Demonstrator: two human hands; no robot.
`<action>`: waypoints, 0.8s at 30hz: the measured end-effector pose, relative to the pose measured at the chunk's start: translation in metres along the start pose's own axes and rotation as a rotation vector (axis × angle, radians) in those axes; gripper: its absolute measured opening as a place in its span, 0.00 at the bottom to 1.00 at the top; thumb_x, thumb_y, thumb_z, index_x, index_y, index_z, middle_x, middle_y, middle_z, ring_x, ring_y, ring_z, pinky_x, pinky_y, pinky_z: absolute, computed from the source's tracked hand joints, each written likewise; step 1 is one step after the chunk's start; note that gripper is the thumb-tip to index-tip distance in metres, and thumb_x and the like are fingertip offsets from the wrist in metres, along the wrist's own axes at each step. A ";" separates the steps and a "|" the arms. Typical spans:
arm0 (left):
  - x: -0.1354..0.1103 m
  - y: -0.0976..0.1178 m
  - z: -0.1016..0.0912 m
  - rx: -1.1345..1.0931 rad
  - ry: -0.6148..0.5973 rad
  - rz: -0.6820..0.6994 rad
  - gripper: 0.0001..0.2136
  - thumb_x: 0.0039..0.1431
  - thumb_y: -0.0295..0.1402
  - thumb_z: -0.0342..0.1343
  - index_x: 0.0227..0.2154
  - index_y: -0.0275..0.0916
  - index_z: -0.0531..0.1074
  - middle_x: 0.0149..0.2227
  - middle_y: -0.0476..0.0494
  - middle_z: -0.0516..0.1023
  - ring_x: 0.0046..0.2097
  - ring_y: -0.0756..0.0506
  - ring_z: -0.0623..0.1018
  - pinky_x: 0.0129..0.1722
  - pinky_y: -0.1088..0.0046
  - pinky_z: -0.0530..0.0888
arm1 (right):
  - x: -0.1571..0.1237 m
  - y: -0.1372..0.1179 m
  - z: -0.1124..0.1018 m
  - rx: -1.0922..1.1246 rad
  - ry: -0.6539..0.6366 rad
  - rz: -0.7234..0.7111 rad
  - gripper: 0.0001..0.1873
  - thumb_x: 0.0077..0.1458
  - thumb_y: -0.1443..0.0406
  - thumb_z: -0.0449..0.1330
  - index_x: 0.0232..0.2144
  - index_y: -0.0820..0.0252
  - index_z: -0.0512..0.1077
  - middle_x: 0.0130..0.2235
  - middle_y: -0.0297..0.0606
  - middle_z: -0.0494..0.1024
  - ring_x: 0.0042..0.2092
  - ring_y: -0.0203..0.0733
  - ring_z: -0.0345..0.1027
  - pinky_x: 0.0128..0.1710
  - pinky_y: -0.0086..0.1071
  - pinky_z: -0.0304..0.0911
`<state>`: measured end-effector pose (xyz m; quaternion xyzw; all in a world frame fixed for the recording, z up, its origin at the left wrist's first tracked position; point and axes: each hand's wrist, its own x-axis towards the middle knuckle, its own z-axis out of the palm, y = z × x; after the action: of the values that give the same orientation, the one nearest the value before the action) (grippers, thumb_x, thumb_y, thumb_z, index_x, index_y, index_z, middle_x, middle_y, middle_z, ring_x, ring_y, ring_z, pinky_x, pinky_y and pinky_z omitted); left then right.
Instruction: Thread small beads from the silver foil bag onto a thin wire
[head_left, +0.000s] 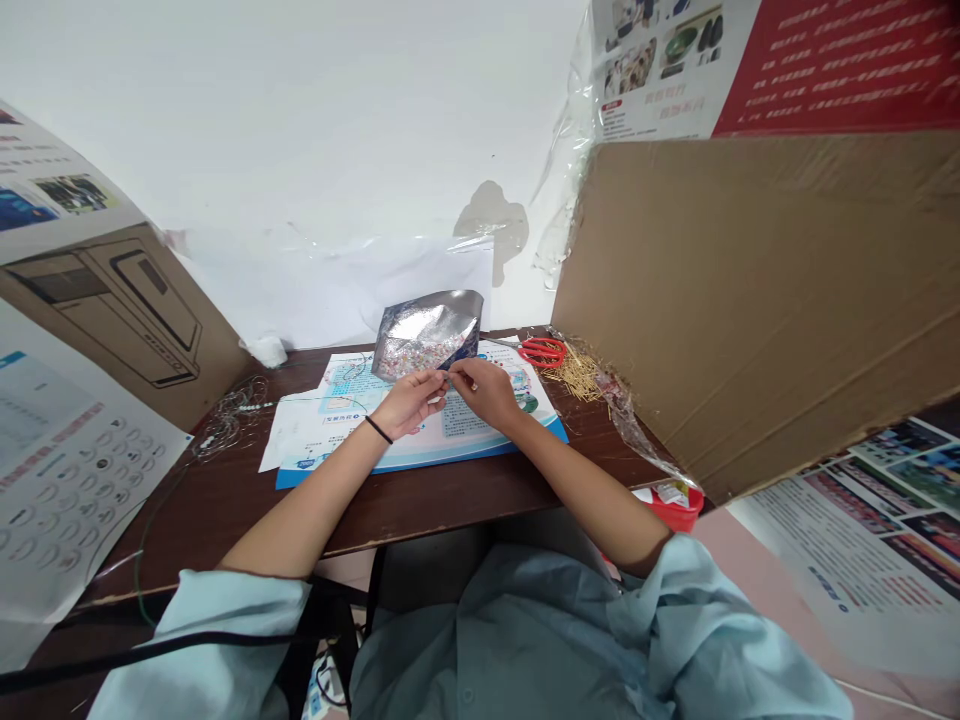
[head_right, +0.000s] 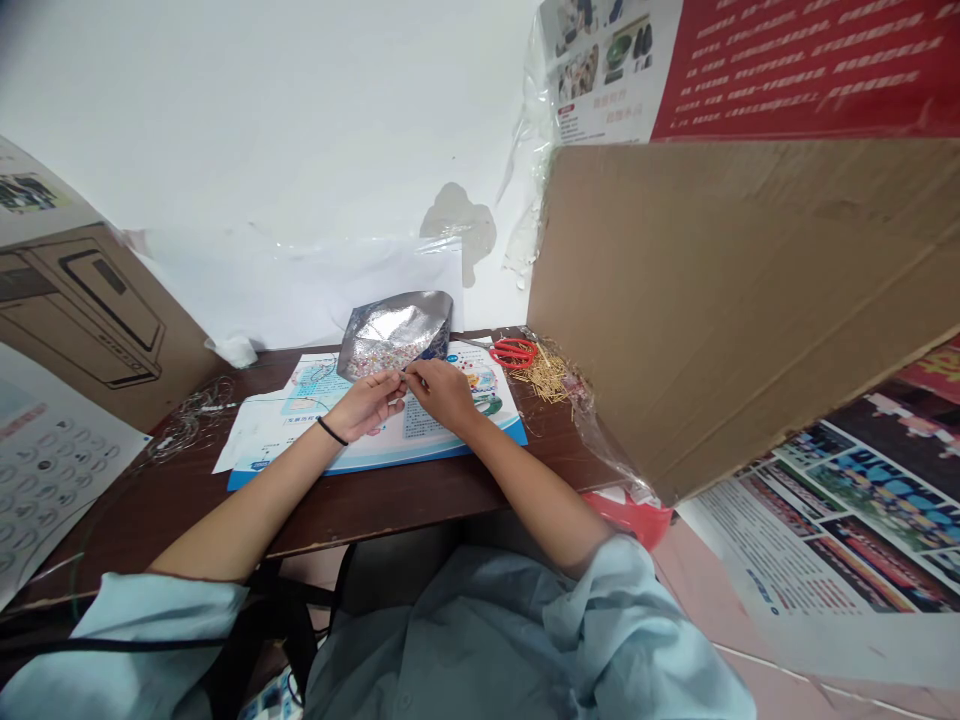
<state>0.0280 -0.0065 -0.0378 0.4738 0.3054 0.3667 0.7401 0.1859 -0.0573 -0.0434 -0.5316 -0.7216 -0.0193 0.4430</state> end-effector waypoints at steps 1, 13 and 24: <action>0.000 0.000 0.000 0.000 0.001 0.001 0.14 0.43 0.36 0.71 0.28 0.34 0.74 0.26 0.48 0.73 0.31 0.53 0.72 0.31 0.78 0.70 | 0.000 0.000 0.000 -0.001 -0.003 0.002 0.12 0.63 0.62 0.51 0.35 0.58 0.74 0.33 0.38 0.77 0.34 0.37 0.65 0.38 0.30 0.57; -0.001 0.002 0.002 0.013 0.007 -0.009 0.14 0.43 0.37 0.71 0.27 0.34 0.74 0.26 0.48 0.72 0.30 0.53 0.71 0.30 0.78 0.69 | 0.000 -0.001 -0.001 -0.026 0.004 -0.012 0.12 0.63 0.63 0.51 0.34 0.58 0.73 0.31 0.37 0.75 0.34 0.38 0.65 0.39 0.30 0.57; -0.004 0.002 0.005 0.057 0.033 -0.021 0.13 0.45 0.36 0.69 0.24 0.34 0.72 0.24 0.49 0.70 0.29 0.52 0.70 0.30 0.77 0.69 | -0.001 0.000 0.000 0.018 -0.002 -0.034 0.12 0.62 0.63 0.52 0.37 0.59 0.76 0.34 0.39 0.78 0.35 0.38 0.68 0.40 0.30 0.60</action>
<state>0.0297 -0.0119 -0.0340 0.4852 0.3327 0.3580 0.7250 0.1859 -0.0581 -0.0443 -0.5154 -0.7310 -0.0198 0.4468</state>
